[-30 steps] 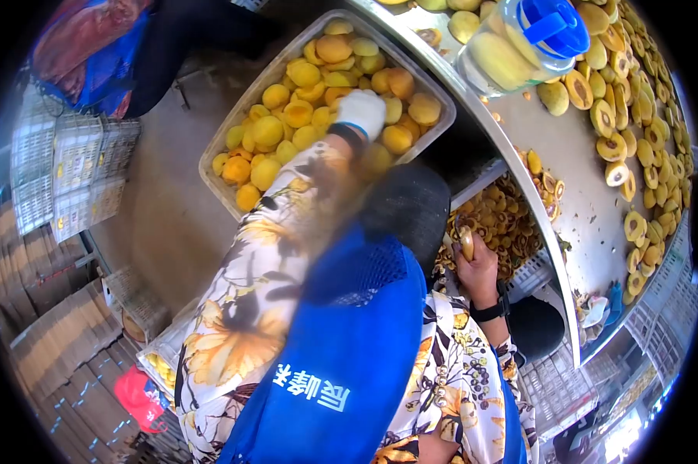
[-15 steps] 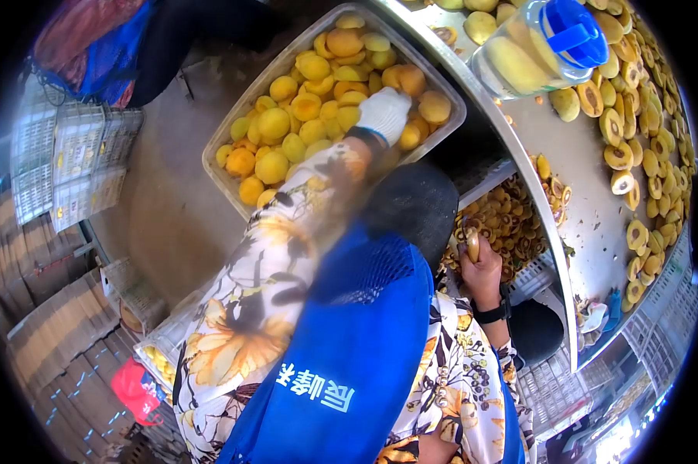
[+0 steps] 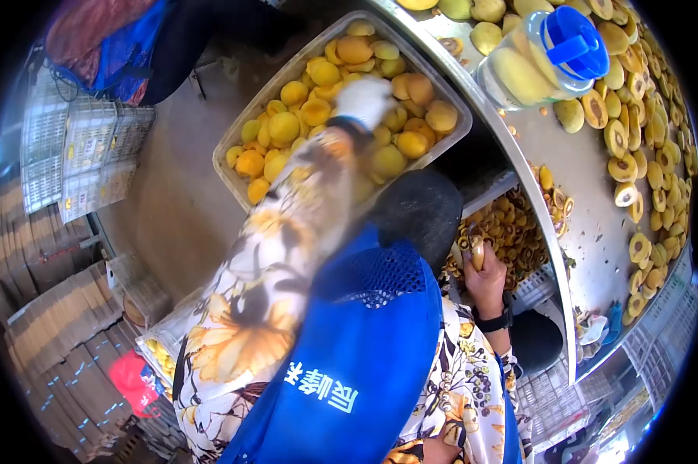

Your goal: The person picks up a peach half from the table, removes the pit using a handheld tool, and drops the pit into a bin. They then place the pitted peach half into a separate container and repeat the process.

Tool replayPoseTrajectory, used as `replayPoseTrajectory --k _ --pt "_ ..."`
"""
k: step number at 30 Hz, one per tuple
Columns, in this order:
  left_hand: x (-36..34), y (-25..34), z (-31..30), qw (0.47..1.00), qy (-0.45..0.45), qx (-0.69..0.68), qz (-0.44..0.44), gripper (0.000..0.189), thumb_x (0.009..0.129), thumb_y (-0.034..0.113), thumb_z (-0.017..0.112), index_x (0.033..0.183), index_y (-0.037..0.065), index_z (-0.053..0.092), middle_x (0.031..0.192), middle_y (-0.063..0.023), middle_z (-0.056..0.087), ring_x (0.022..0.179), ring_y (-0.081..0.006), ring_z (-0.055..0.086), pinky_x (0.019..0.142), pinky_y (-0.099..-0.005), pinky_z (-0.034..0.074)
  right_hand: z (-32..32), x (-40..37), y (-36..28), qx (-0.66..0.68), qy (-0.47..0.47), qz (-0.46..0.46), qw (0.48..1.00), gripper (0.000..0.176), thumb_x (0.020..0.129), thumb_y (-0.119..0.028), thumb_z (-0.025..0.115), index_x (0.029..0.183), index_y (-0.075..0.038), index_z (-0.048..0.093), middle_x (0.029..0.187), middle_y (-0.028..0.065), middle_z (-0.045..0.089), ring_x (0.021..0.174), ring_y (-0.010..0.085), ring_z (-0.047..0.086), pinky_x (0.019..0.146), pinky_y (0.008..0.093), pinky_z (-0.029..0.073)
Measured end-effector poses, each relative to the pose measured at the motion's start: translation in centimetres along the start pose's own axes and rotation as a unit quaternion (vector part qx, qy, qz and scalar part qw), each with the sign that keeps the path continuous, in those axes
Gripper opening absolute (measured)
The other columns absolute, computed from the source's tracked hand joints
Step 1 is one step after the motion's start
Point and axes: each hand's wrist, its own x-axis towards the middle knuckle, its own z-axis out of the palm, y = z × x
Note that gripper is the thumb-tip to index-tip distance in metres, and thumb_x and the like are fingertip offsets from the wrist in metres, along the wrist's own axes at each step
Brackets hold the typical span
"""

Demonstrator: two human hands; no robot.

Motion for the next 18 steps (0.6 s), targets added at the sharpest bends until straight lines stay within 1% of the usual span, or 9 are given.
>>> replayPoseTrajectory --k 1,2,4,7,10,11,14,16,18 --pt "-1.1 -0.1 -1.9 0.994 0.041 0.022 -0.097 0.025 0.074 0.033 0.065 0.086 0.012 0.063 0.085 -0.0125 0.061 0.081 -0.0303 0.062 0.068 -0.042 0.05 -0.1 -0.2 0.5 -0.009 -0.007 0.004 1.0 0.014 0.079 -0.012 0.063 0.091 -0.005 0.058 0.067 0.0193 0.058 0.06 0.0359 0.06 0.052 0.0395 0.047" --pt "-1.9 -1.2 -3.1 0.983 0.017 0.089 -0.162 0.027 0.074 0.034 0.065 0.09 0.012 0.062 0.09 -0.014 0.061 0.083 -0.0287 0.062 0.067 -0.0414 0.05 -0.2 -0.3 0.8 -0.018 -0.015 0.006 1.0 0.017 0.08 -0.014 0.063 0.095 -0.006 0.061 0.068 0.0186 0.061 0.059 0.0344 0.062 0.052 0.0404 0.049" --pt "-3.9 -3.9 -2.8 0.959 -0.028 0.174 -0.224 0.025 0.08 0.03 0.06 0.095 0.01 0.06 0.096 -0.0152 0.059 0.085 -0.0318 0.061 0.065 -0.0421 0.051 0.1 -0.2 1.0 -0.018 -0.028 0.006 0.999 0.018 0.08 -0.012 0.063 0.097 -0.006 0.061 0.067 0.0178 0.061 0.058 0.033 0.063 0.052 0.0389 0.049" --pt "-6.7 -6.7 0.6 0.966 -0.002 0.172 -0.194 0.014 0.084 0.018 0.051 0.093 0.01 0.057 0.092 -0.0148 0.058 0.084 -0.0339 0.061 0.067 -0.0458 0.05 0.7 0.1 0.7 0.029 -0.028 -0.009 0.999 0.021 0.078 -0.009 0.064 0.099 -0.005 0.062 0.07 0.0173 0.062 0.06 0.0318 0.063 0.054 0.0367 0.051" --pt "-6.4 -8.2 -1.1 0.97 -0.016 0.133 -0.203 0.032 0.076 0.023 0.066 0.103 0.013 0.052 0.097 -0.016 0.054 0.082 -0.0356 0.061 0.067 -0.0464 0.05 1.1 -0.1 0.4 0.028 0.002 -0.028 0.999 0.022 0.078 -0.009 0.064 0.1 -0.006 0.062 0.071 0.0168 0.063 0.062 0.0315 0.064 0.055 0.0365 0.051" --pt "-5.8 -9.1 -1.3 0.969 0.063 0.136 -0.196 0.03 0.075 0.024 0.068 0.097 0.012 0.052 0.096 -0.0166 0.053 0.078 -0.0371 0.061 0.064 -0.0457 0.051 1.2 -0.1 0.5 0.018 0.0 -0.027 0.999 0.023 0.078 -0.009 0.064 0.1 -0.006 0.062 0.072 0.0167 0.063 0.062 0.0316 0.064 0.055 0.0365 0.051" --pt "-2.6 -9.5 -2.6 0.924 0.129 0.219 -0.285 0.012 0.083 0.016 0.055 0.095 0.014 0.053 0.092 -0.0138 0.053 0.076 -0.0309 0.063 0.058 -0.0422 0.052 1.4 -0.5 0.7 -0.001 -0.011 -0.023 1.0 0.023 0.078 -0.009 0.064 0.1 -0.006 0.062 0.073 0.0164 0.064 0.063 0.0317 0.064 0.056 0.0365 0.051" --pt "-1.9 -9.3 -1.3 0.926 0.111 0.265 -0.245 0.013 0.087 0.011 0.045 0.097 0.013 0.054 0.091 -0.0115 0.054 0.076 -0.0281 0.063 0.056 -0.0405 0.053 1.3 -0.2 0.7 0.002 -0.022 -0.028 0.999 0.023 0.078 -0.009 0.064 0.101 -0.006 0.062 0.073 0.0163 0.064 0.063 0.0316 0.064 0.057 0.0365 0.051" --pt "-1.9 -8.4 -0.5 0.94 0.057 0.286 -0.177 0.013 0.085 0.016 0.052 0.097 0.013 0.053 0.096 -0.0127 0.052 0.078 -0.0282 0.063 0.059 -0.0417 0.054 0.7 0.1 -0.2 0.015 -0.034 -0.015 0.999 0.026 0.078 -0.01 0.064 0.104 -0.007 0.062 0.075 0.0163 0.065 0.065 0.0303 0.065 0.059 0.0359 0.053"
